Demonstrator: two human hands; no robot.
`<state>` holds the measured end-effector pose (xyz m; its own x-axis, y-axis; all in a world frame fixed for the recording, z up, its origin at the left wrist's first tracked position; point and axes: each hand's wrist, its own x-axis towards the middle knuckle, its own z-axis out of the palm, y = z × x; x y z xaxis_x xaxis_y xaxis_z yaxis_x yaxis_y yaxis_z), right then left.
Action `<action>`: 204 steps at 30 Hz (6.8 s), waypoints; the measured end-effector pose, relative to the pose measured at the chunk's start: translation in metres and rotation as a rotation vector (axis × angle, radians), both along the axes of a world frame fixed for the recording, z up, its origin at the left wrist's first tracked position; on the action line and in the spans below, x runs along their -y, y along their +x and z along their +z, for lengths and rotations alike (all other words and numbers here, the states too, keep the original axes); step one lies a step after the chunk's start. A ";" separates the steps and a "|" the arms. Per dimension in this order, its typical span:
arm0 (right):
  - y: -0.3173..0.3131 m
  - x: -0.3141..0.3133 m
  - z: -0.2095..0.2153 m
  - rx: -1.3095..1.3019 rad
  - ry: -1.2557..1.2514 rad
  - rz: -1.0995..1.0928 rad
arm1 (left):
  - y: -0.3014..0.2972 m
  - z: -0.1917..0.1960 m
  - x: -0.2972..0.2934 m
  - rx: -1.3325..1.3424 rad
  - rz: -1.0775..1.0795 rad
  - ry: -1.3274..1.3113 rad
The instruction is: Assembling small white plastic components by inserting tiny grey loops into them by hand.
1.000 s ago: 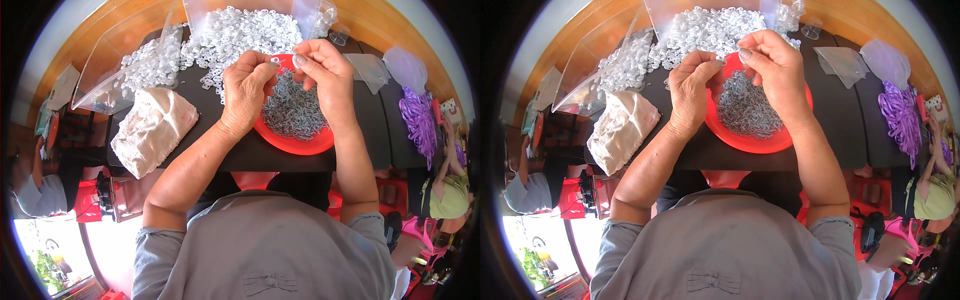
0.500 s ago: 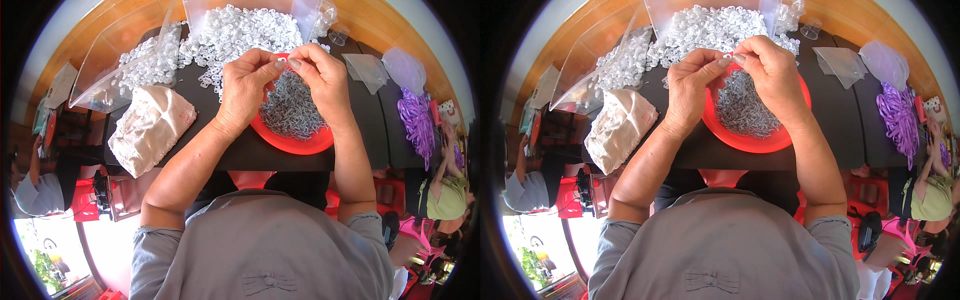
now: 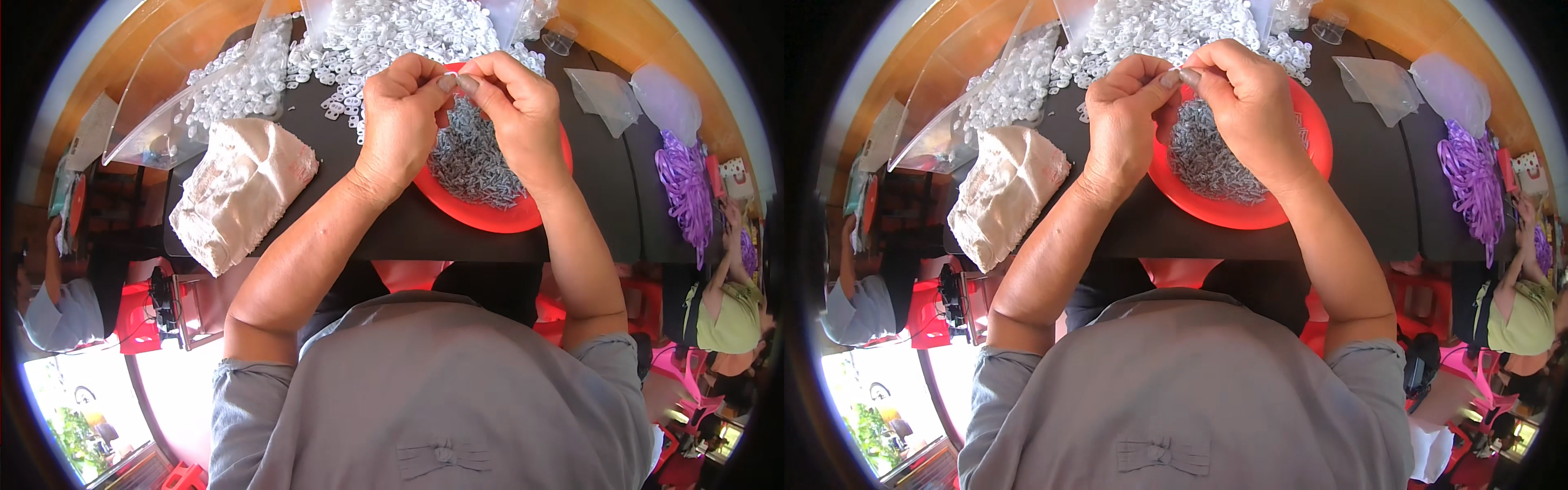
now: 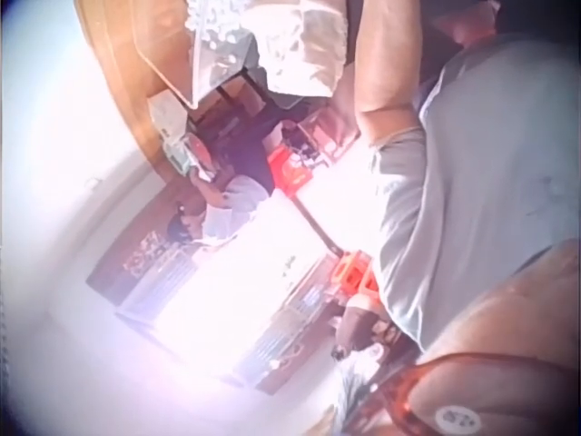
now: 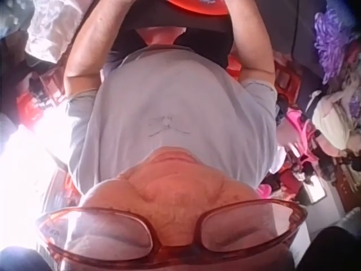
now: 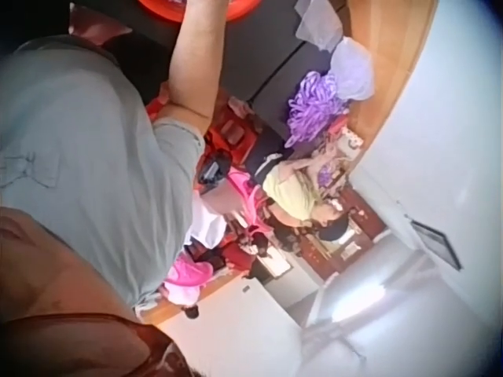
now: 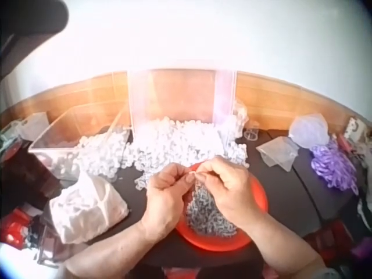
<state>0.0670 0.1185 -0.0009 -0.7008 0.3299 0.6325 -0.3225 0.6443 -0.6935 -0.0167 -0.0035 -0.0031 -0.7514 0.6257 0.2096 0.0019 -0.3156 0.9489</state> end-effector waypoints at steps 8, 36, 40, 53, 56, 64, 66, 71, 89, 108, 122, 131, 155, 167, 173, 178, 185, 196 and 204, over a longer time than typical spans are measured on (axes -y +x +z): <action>0.010 -0.012 0.017 0.099 -0.196 -0.127 | -0.003 0.001 0.002 0.061 -0.038 -0.046; 0.018 -0.037 0.031 0.181 -0.661 0.266 | 0.001 -0.006 0.000 -0.002 0.016 -0.042; 0.016 -0.039 0.027 0.209 -0.630 0.266 | 0.003 -0.006 -0.004 0.047 0.002 -0.019; 0.014 -0.027 0.023 0.253 -0.602 0.207 | 0.004 -0.005 -0.003 0.041 0.006 -0.062; 0.014 -0.028 0.024 0.250 -0.556 0.208 | 0.005 -0.003 -0.002 0.034 0.012 -0.055; 0.014 -0.036 0.019 0.269 -0.492 0.251 | 0.001 -0.007 -0.005 0.005 0.025 -0.068; 0.014 -0.032 0.019 0.257 -0.526 0.235 | 0.003 -0.004 -0.004 -0.021 0.025 -0.047; 0.011 -0.031 0.019 0.272 -0.573 0.254 | 0.000 -0.004 -0.003 -0.033 0.018 -0.044; 0.009 -0.028 0.015 0.331 -0.569 0.238 | 0.005 -0.002 0.002 0.054 -0.012 -0.012; 0.010 -0.018 0.017 0.223 -0.463 0.170 | 0.003 -0.008 -0.003 -0.019 0.023 -0.021; 0.008 -0.010 0.016 0.195 -0.421 0.163 | 0.005 -0.002 0.000 -0.018 0.017 -0.026; 0.005 -0.009 0.014 0.183 -0.519 0.234 | 0.004 -0.003 0.001 0.041 -0.004 -0.002; 0.013 -0.024 0.020 0.267 -0.475 0.214 | 0.006 0.001 0.000 0.026 -0.116 0.029; 0.012 -0.012 0.020 0.262 -0.327 0.168 | 0.005 -0.002 0.000 0.036 -0.094 0.021; 0.012 -0.012 0.018 0.247 -0.391 0.168 | 0.006 0.001 0.000 0.038 -0.089 0.039; 0.013 -0.018 0.020 0.233 -0.401 0.198 | 0.004 0.002 0.001 0.048 -0.132 0.079; 0.017 -0.023 0.026 0.254 -0.416 0.314 | 0.003 0.003 0.003 -0.025 -0.164 0.123; 0.021 -0.018 0.028 0.304 -0.583 0.429 | 0.008 0.005 0.009 -0.110 -0.217 0.231; 0.024 -0.017 0.034 0.302 -0.538 0.416 | 0.010 0.010 0.013 -0.136 -0.235 0.191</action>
<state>0.0907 0.1356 0.0327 -0.9532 0.2090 0.2184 -0.2111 0.0568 -0.9758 -0.0064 -0.0161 0.0069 -0.5482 0.7180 0.4289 0.0309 -0.4950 0.8683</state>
